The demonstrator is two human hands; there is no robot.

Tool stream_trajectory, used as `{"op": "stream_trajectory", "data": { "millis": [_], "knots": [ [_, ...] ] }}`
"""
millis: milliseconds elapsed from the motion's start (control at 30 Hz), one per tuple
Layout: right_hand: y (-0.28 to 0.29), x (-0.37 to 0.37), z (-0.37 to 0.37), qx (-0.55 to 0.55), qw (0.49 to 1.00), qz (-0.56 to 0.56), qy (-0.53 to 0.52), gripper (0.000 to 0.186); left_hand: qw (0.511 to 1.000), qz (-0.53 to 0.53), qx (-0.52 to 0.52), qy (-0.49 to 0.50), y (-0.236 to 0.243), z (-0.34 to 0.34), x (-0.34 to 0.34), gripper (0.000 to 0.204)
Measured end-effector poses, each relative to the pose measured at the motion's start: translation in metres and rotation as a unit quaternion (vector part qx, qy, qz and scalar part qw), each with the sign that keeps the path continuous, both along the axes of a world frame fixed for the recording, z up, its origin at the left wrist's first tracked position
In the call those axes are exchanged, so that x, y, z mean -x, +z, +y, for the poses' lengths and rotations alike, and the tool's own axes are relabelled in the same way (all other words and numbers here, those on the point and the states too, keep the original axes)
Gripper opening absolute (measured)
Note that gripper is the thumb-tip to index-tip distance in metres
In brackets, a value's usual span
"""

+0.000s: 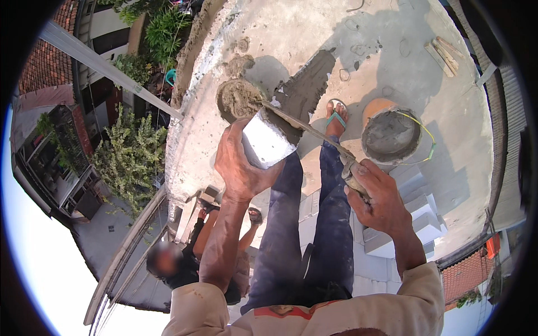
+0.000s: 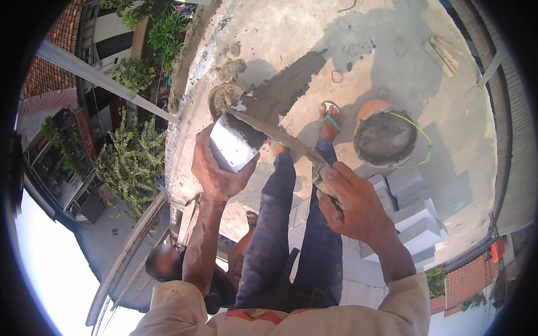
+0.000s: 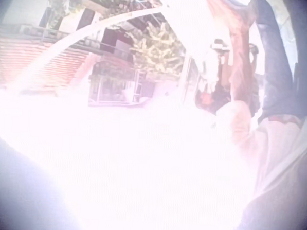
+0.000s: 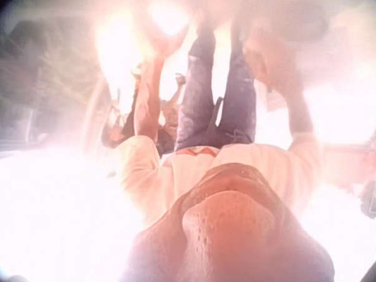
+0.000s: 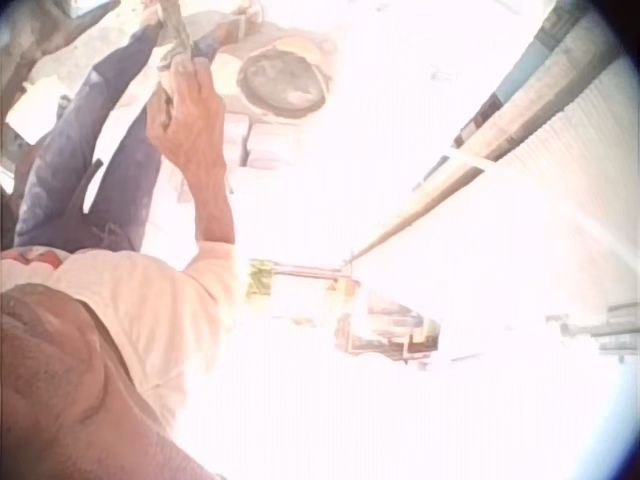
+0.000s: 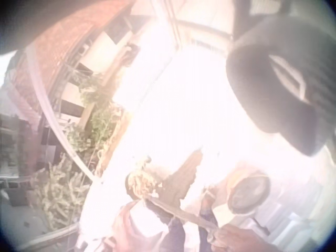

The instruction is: The person scoops cement from a bucket using a trowel and applies it to the back of a white rectangular tile. The person then places the tile down and continues to scoop and mix cement in the bucket.

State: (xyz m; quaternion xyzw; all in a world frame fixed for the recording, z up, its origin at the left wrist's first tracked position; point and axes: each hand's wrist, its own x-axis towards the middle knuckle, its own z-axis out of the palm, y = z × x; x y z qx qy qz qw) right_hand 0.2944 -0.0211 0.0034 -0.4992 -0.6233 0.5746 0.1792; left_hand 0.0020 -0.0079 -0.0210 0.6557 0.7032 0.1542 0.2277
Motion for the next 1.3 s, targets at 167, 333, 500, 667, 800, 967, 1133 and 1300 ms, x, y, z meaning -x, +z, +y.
{"op": "stream_trajectory", "data": {
  "millis": [167, 333, 500, 667, 800, 967, 1133, 1300],
  "knots": [
    [-0.014, 0.019, -0.007, -0.045, 0.998, 0.006, -0.054, 0.027, 1.000, 0.015, 0.011, 0.003, 0.002, 0.013, -0.010, 0.089],
    [-0.011, 0.004, -0.063, -0.078, 0.990, -0.030, -0.111, 0.029, 0.999, 0.048, 0.020, -0.004, 0.001, 0.028, -0.024, 0.095],
    [-0.038, -0.053, -0.132, 0.094, 0.941, -0.104, -0.308, 0.020, 0.994, 0.044, 0.036, -0.097, 0.004, 0.038, -0.039, 0.103],
    [-0.143, -0.124, -0.186, 0.255, 0.881, -0.302, -0.261, 0.027, 0.987, 0.116, 0.063, -0.095, 0.016, 0.036, -0.069, 0.101],
    [-0.236, -0.148, -0.187, 0.245, 0.853, -0.401, -0.227, 0.034, 0.986, 0.124, 0.084, -0.067, 0.011, 0.012, -0.057, 0.102],
    [-0.276, -0.121, -0.167, 0.293, 0.832, -0.425, -0.205, 0.038, 0.993, 0.088, 0.079, 0.008, -0.002, -0.028, -0.022, 0.097],
    [-0.287, -0.121, -0.192, 0.238, 0.877, -0.354, -0.221, 0.036, 0.999, 0.014, -0.021, 0.044, -0.029, -0.032, -0.005, 0.098],
    [-0.302, -0.156, -0.233, 0.269, 0.895, -0.209, -0.287, 0.034, 0.996, 0.059, -0.038, 0.048, -0.034, -0.024, -0.009, 0.091]
  ]
}}
